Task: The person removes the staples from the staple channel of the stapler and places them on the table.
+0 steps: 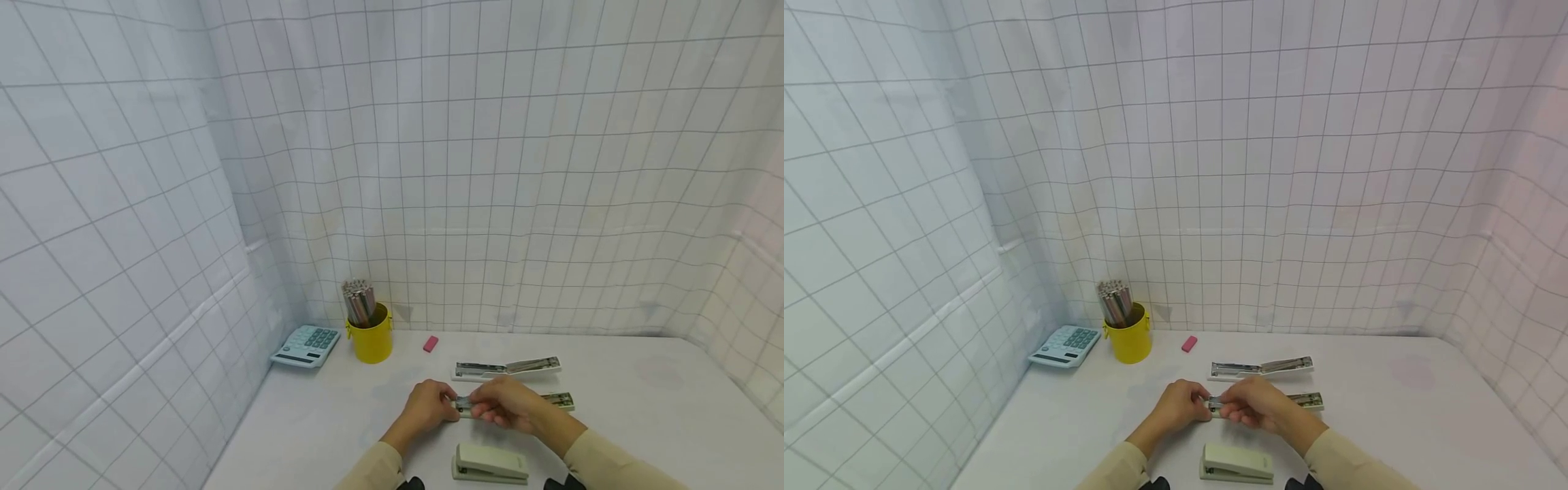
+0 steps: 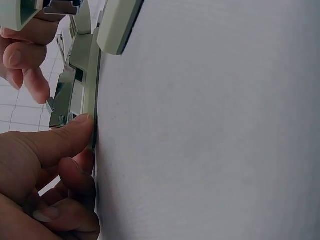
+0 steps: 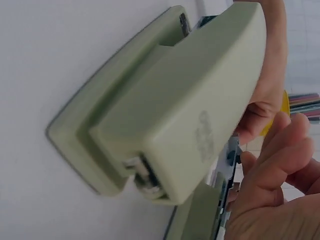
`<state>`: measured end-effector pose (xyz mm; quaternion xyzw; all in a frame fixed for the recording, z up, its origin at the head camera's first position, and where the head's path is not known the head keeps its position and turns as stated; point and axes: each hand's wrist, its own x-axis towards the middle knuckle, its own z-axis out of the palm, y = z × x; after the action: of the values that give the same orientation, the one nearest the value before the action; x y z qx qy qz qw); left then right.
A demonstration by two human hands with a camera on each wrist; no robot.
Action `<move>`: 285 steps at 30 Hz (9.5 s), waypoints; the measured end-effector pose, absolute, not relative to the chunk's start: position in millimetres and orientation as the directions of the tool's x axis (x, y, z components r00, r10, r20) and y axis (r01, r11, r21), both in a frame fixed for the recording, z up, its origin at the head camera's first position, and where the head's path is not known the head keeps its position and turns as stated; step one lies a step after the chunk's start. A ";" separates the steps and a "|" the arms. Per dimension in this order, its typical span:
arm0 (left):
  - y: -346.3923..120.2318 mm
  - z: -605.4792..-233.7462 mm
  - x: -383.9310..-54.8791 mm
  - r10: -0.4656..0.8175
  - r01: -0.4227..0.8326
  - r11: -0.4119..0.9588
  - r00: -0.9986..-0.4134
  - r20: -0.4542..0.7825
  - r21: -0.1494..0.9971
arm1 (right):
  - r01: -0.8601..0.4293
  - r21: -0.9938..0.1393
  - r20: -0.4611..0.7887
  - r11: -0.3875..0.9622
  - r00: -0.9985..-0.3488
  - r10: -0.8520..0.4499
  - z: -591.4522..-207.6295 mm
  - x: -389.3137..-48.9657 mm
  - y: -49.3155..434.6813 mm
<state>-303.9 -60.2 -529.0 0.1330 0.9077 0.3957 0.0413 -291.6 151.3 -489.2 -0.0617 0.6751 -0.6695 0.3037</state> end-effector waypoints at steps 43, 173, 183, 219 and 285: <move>-63.2 -527.8 -302.4 0.281 0.221 0.663 -0.959 0.036 0.715 | -0.023 -0.945 -0.099 0.325 -0.930 -0.353 -455.2 -287.6 190.2; -68.0 -528.7 -218.7 0.376 0.175 0.577 -0.924 -0.070 0.798 | -0.470 -0.697 0.084 0.542 -0.804 -0.588 -497.3 -219.1 138.8; -66.9 -524.9 -218.7 0.365 0.152 0.601 -0.926 -0.099 0.785 | -0.505 -0.691 0.173 0.517 -0.811 -0.559 -484.9 -215.6 148.0; -61.8 -526.6 -217.1 0.358 0.120 0.610 -0.924 -0.138 0.784 | -0.272 -0.818 -0.006 0.506 -0.877 -0.480 -466.8 -197.7 241.8; -66.8 -525.0 -215.6 0.331 0.135 0.572 -0.940 -0.077 0.809 | 0.244 -0.951 -0.307 0.191 -0.827 -0.471 -507.7 -189.9 160.4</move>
<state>-215.6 -66.8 -525.0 0.1325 0.8795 0.4435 0.1104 -189.9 160.4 -507.7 -0.0791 0.7177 -0.6312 0.2832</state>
